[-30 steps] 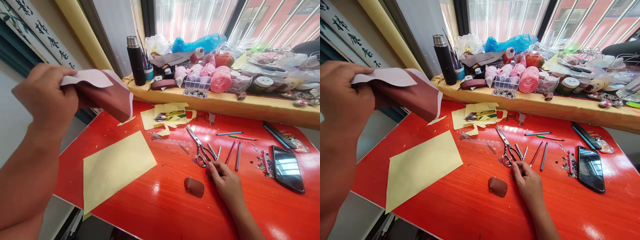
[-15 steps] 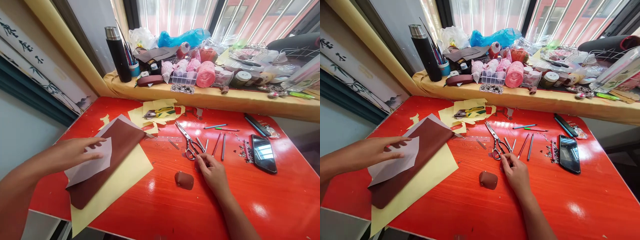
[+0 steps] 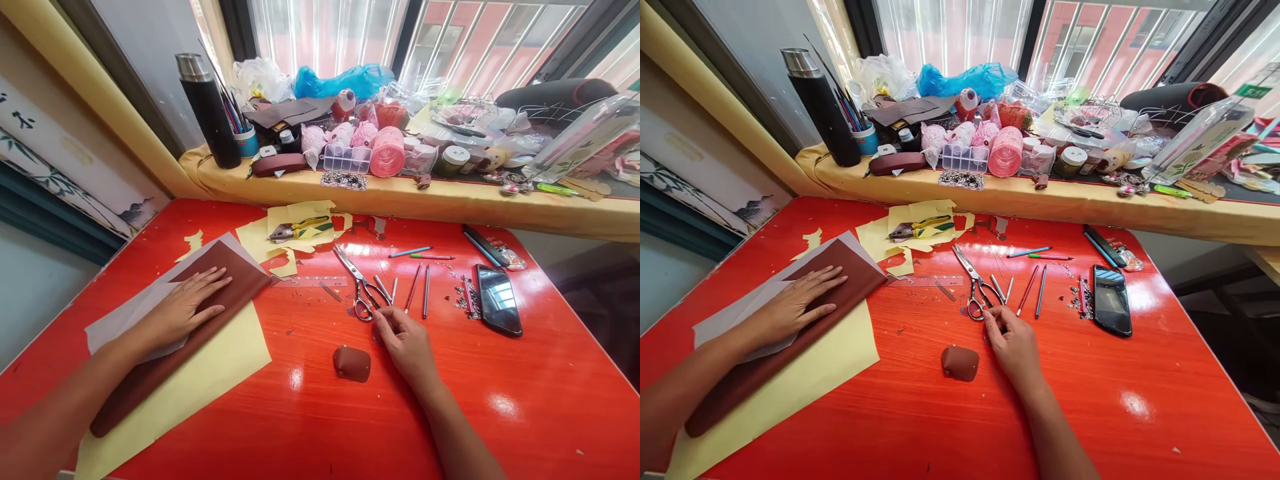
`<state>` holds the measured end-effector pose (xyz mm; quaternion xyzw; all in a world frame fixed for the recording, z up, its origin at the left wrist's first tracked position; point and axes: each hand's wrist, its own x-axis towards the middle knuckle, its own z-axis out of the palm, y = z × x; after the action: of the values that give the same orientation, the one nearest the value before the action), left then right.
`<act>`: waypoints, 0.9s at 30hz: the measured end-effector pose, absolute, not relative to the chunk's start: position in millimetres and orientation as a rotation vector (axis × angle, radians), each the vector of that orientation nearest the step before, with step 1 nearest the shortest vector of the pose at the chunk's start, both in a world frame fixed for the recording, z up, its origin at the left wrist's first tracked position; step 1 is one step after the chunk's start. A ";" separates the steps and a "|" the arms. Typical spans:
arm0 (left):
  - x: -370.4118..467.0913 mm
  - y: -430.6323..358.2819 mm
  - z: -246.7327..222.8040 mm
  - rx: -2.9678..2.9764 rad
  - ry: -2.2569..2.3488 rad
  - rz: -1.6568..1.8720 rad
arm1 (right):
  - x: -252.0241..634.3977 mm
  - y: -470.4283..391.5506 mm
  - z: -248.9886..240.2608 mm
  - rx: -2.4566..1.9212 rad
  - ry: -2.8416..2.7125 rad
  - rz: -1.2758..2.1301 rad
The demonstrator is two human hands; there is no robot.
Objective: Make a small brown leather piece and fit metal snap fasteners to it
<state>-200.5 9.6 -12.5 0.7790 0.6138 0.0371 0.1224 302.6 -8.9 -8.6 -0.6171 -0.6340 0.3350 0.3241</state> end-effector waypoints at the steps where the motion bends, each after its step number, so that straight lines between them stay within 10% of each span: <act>1: -200.1 16.1 -5.5 2.268 1.788 0.118 | 302.6 -8.9 -8.2 -1.616 -1.664 0.881; 27: -26.0 250.9 8.2 2.362 1.731 0.005 | 304.3 -8.3 -15.6 -1.607 -1.688 0.822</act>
<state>-26.0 250.9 8.2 0.8020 0.5877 0.0017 0.1067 304.3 -8.3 -15.6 -0.6141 -0.6450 0.3142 0.3289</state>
